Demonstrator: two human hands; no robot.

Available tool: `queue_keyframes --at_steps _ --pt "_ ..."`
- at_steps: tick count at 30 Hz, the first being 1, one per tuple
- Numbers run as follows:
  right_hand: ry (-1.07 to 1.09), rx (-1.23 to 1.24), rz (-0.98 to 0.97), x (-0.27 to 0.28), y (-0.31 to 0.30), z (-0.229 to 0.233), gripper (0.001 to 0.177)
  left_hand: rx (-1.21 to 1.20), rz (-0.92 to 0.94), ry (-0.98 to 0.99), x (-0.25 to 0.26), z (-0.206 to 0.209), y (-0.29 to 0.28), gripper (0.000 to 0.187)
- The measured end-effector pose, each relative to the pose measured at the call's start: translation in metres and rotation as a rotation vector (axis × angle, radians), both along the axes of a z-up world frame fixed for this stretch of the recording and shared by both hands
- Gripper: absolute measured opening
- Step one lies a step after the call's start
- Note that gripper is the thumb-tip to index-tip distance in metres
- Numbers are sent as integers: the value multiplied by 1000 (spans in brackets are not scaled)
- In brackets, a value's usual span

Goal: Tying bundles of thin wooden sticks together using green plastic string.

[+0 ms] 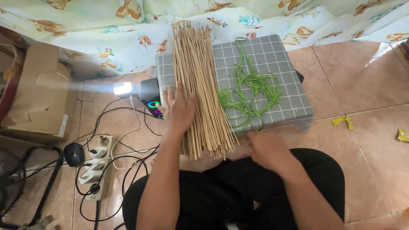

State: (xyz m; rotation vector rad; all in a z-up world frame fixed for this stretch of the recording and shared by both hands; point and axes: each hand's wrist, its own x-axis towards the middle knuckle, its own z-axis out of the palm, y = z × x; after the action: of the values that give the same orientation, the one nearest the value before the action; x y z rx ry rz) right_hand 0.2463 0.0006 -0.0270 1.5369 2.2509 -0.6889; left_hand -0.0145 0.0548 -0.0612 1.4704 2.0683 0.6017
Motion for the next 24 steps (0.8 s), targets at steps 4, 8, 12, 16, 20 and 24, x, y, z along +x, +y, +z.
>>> queue_keyframes --at_steps 4,8,12,16,20,24 --pt "122 54 -234 10 -2 4 28 40 60 76 -20 -11 3 59" --pt "176 63 -335 5 -1 8 39 41 187 172 -50 -36 9 51" --pt "190 58 -346 2 -5 8 44 -99 146 78 -50 -7 1 55" --pt "225 86 -332 1 -8 5 45 -132 44 11 -40 0 4 64" --pt "235 84 -321 1 -11 5 45 -104 56 -54 -38 -24 12 67" --pt "289 71 -358 -1 -8 4 46 -164 65 -85 -28 -4 10 65"
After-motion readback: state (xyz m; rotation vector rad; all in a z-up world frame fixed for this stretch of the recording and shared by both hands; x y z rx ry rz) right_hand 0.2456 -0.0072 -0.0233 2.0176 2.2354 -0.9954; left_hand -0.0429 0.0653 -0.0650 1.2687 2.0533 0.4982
